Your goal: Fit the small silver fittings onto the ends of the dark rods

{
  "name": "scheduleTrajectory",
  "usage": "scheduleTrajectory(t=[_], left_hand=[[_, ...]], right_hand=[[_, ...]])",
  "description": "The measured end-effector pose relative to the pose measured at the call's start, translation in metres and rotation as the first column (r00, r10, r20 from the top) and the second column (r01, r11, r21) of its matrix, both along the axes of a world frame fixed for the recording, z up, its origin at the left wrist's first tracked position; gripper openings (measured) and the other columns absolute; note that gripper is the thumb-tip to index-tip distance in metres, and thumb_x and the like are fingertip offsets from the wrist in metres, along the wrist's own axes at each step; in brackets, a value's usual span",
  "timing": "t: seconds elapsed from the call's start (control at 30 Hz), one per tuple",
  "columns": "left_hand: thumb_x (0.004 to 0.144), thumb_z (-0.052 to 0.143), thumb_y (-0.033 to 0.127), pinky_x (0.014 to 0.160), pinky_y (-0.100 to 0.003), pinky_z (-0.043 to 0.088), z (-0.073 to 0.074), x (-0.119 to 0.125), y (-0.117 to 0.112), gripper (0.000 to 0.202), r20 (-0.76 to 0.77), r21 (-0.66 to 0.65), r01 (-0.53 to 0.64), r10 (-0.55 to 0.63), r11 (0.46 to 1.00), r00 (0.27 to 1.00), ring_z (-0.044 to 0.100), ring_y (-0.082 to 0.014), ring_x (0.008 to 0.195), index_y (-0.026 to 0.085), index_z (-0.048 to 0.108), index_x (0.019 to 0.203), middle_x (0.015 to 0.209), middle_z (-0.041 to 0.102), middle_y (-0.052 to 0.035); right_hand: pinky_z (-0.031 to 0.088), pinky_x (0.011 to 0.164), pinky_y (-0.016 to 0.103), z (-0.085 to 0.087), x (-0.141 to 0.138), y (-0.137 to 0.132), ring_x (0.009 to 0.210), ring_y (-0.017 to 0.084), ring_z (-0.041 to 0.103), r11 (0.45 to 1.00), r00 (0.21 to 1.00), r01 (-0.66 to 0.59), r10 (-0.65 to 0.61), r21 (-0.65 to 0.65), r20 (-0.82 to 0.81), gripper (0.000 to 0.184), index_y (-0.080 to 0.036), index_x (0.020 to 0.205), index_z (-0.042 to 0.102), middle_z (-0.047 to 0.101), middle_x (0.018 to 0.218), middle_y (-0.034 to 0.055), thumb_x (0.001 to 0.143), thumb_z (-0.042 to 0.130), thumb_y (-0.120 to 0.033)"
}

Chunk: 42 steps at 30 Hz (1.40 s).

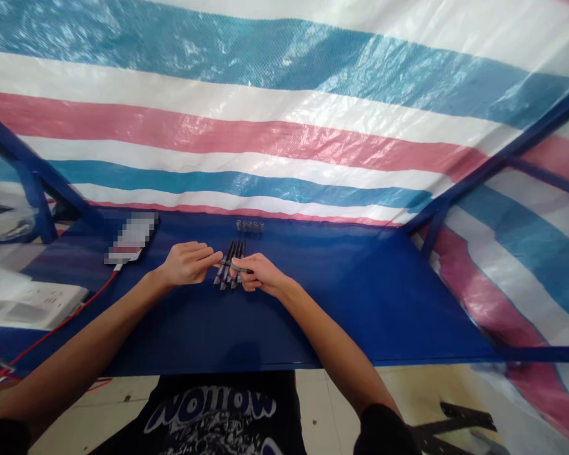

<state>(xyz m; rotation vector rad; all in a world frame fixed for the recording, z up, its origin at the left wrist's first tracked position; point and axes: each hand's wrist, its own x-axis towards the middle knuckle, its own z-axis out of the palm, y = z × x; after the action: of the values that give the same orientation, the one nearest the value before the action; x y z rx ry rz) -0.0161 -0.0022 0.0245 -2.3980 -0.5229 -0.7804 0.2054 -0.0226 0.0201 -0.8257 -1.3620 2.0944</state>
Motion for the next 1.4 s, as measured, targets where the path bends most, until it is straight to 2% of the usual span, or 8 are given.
scheduleTrajectory(t=[0.1,0.17,0.37,0.53,0.77,0.87,1.0,1.4], left_hand=[[0.089,0.04,0.018,0.052,-0.025,0.035,-0.003,0.002,0.002,0.019,0.009,-0.072,-0.014,0.014,0.997,1.0,0.052,-0.0109,0.055,0.018,0.059,0.086,0.061,0.057,0.0012],[0.09,0.04,0.019,0.052,-0.024,0.036,-0.004,0.004,0.002,0.021,0.01,-0.133,-0.028,0.03,0.991,1.0,0.054,-0.0107,0.056,0.018,0.06,0.085,0.062,0.059,0.0009],[0.092,0.041,0.024,0.052,-0.023,0.037,-0.006,0.008,0.0,0.023,0.024,-0.209,-0.069,0.075,0.976,0.997,0.056,-0.0104,0.057,0.018,0.062,0.085,0.063,0.061,0.0005],[0.094,0.038,0.027,0.05,-0.022,0.034,-0.009,0.011,0.0,0.029,0.03,-0.274,-0.084,0.096,0.958,0.995,0.057,-0.0106,0.058,0.018,0.064,0.087,0.063,0.062,-0.0003],[0.094,0.04,0.028,0.05,-0.022,0.033,-0.01,0.009,0.003,0.029,0.073,-0.329,0.007,0.018,0.944,0.997,0.059,-0.0108,0.059,0.017,0.065,0.085,0.065,0.065,-0.0007],[0.094,0.04,0.028,0.05,-0.022,0.033,-0.01,0.007,0.005,0.029,0.075,-0.334,0.001,0.026,0.943,0.997,0.06,-0.0107,0.059,0.018,0.065,0.085,0.066,0.065,-0.0005],[0.094,0.039,0.027,0.05,-0.022,0.034,-0.009,0.006,0.007,0.029,0.057,-0.309,-0.015,0.034,0.951,0.998,0.06,-0.0105,0.06,0.018,0.065,0.087,0.067,0.066,-0.0003],[0.093,0.041,0.023,0.05,-0.023,0.035,0.004,0.003,0.002,0.024,0.051,-0.182,-0.02,0.03,0.983,0.998,0.055,-0.0103,0.057,0.019,0.063,0.085,0.064,0.061,0.0013]], right_hand=[[0.026,0.039,0.019,-0.001,0.0,-0.001,0.035,0.004,0.021,0.992,0.997,0.044,-0.052,0.121,0.061,0.041,-0.014,0.07,0.056,0.026,0.041,-0.011,0.088,0.052,-0.051],[0.029,0.042,0.02,-0.002,0.0,-0.002,0.038,0.005,0.03,0.939,0.977,0.129,-0.176,0.318,0.123,0.043,-0.014,0.07,0.058,0.033,0.044,-0.0084,0.09,0.049,-0.05],[0.041,0.063,0.023,-0.008,0.0,-0.002,0.064,0.012,0.053,0.519,0.863,0.136,-0.48,0.844,0.156,0.029,-0.015,0.094,0.065,0.061,0.073,0.0016,0.092,0.047,-0.039],[0.044,0.073,0.026,-0.021,0.001,0.0,0.074,0.014,0.056,0.217,0.832,0.031,-0.546,0.976,0.095,0.025,-0.015,0.095,0.063,0.065,0.085,0.0069,0.092,0.05,-0.035],[0.041,0.065,0.023,-0.021,0.001,0.0,0.065,0.013,0.053,0.043,0.796,-0.118,-0.593,0.992,0.12,0.029,-0.012,0.094,0.065,0.062,0.076,0.0054,0.096,0.043,-0.032],[0.041,0.066,0.023,-0.017,0.001,-0.001,0.066,0.013,0.054,0.053,0.788,-0.15,-0.596,0.987,0.152,0.032,-0.013,0.093,0.066,0.062,0.075,0.0053,0.097,0.04,-0.031],[0.042,0.069,0.023,-0.014,0.0,-0.001,0.068,0.013,0.056,0.141,0.799,-0.09,-0.581,0.986,0.156,0.031,-0.013,0.092,0.066,0.063,0.076,0.0059,0.096,0.041,-0.031],[0.034,0.056,0.022,0.001,-0.007,-0.006,0.055,0.009,0.043,0.604,0.881,0.143,-0.439,0.784,0.177,0.038,-0.016,0.063,0.055,0.047,0.055,-0.0032,0.092,0.045,-0.038]])
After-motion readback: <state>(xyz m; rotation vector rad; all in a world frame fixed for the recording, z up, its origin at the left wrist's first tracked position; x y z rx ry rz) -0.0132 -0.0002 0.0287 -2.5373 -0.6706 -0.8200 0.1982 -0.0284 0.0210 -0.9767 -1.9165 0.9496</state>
